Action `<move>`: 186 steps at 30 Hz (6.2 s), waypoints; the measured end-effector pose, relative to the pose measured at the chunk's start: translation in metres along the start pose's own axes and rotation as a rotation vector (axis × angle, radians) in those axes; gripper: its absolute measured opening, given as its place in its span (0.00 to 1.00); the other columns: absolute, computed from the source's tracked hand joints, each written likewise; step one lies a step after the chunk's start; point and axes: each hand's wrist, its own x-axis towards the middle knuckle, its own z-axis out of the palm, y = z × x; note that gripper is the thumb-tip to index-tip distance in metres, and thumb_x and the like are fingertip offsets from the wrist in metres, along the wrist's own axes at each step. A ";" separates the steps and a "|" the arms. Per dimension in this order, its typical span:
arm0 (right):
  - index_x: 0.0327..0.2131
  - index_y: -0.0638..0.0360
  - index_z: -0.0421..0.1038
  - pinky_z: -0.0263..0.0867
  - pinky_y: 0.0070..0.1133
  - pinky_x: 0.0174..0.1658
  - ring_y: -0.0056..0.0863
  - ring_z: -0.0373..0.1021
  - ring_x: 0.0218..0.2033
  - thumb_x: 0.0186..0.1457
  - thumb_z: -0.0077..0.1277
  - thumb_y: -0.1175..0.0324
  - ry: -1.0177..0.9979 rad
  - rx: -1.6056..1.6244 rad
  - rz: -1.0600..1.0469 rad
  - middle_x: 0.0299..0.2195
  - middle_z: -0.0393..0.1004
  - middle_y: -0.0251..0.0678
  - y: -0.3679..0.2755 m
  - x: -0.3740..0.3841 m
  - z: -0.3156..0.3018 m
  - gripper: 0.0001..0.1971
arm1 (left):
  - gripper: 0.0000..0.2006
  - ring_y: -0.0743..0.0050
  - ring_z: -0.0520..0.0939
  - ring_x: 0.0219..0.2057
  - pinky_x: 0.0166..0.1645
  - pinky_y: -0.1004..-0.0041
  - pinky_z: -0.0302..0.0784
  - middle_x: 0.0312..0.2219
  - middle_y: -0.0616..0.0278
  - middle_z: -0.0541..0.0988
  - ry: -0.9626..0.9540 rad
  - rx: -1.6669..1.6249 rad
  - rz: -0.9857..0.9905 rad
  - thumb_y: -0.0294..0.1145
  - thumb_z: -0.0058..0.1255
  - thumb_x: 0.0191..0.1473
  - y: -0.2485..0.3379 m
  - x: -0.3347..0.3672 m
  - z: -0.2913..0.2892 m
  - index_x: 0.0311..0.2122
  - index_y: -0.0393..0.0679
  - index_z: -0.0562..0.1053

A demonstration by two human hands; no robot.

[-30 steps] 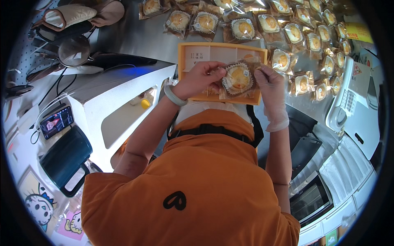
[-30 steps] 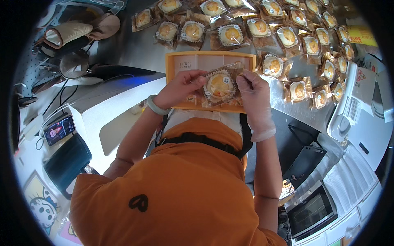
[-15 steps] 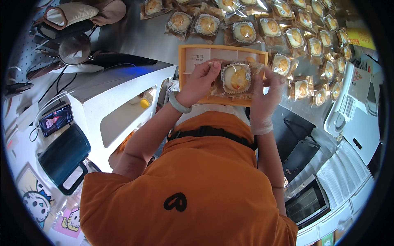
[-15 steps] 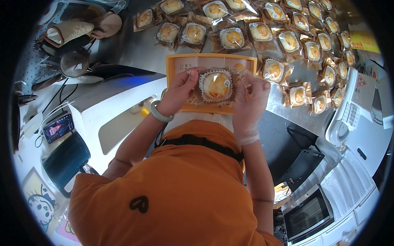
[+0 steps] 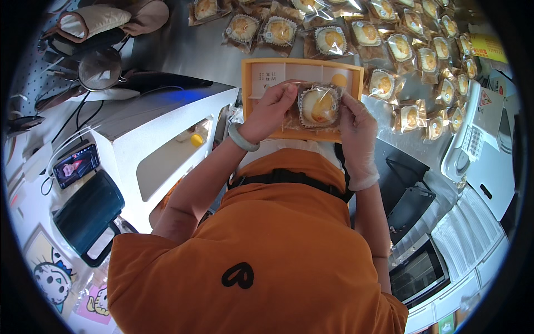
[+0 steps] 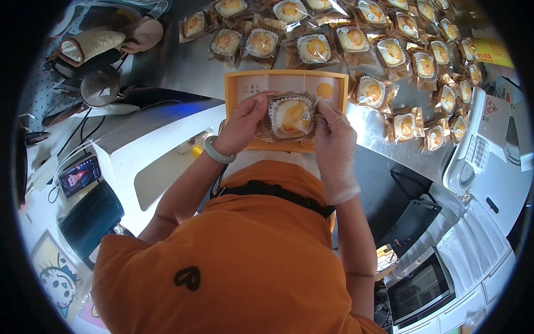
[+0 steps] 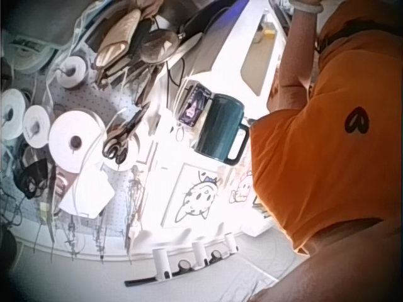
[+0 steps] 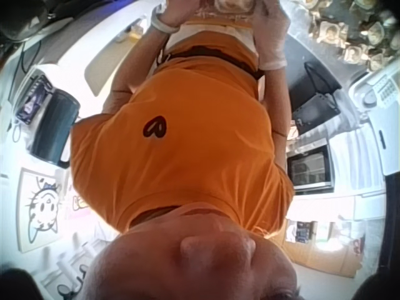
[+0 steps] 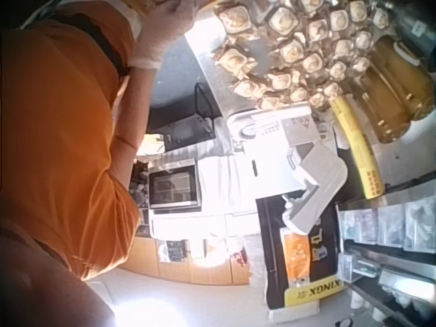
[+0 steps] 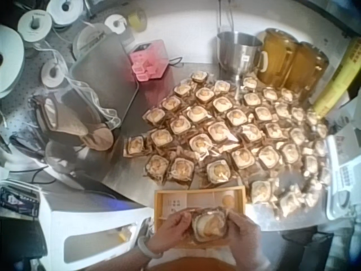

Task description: The person assembles cardboard boxes by folding them and inserting paper dividers, then places a packaged pastry into one of the slots.

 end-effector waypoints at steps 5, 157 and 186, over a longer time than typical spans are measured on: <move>0.47 0.64 0.71 0.64 0.18 0.51 0.22 0.69 0.45 0.56 0.47 0.81 -0.025 0.458 0.165 0.45 0.73 0.36 -0.008 0.001 -0.008 0.15 | 0.21 0.95 0.64 0.21 0.25 0.87 0.60 0.23 0.78 0.69 0.042 -0.156 -0.069 0.47 0.33 0.65 -0.006 0.000 0.002 0.51 0.42 0.69; 0.62 0.68 0.40 0.66 0.30 0.46 0.47 0.67 0.47 0.36 0.61 0.68 -0.085 -0.494 -0.057 0.48 0.64 0.53 -0.006 0.022 -0.004 0.51 | 0.47 0.52 0.68 0.53 0.55 0.63 0.68 0.53 0.52 0.62 -0.960 1.325 0.419 0.25 0.67 0.26 0.073 0.113 0.029 0.56 0.35 0.56; 0.60 0.76 0.38 0.61 0.37 0.46 0.48 0.59 0.41 0.36 0.63 0.70 0.271 -0.713 -0.108 0.41 0.59 0.54 0.017 0.022 0.029 0.52 | 0.33 0.62 0.73 0.45 0.49 0.70 0.77 0.47 0.61 0.66 -1.030 1.816 0.929 0.23 0.63 0.32 0.059 0.151 0.046 0.49 0.38 0.66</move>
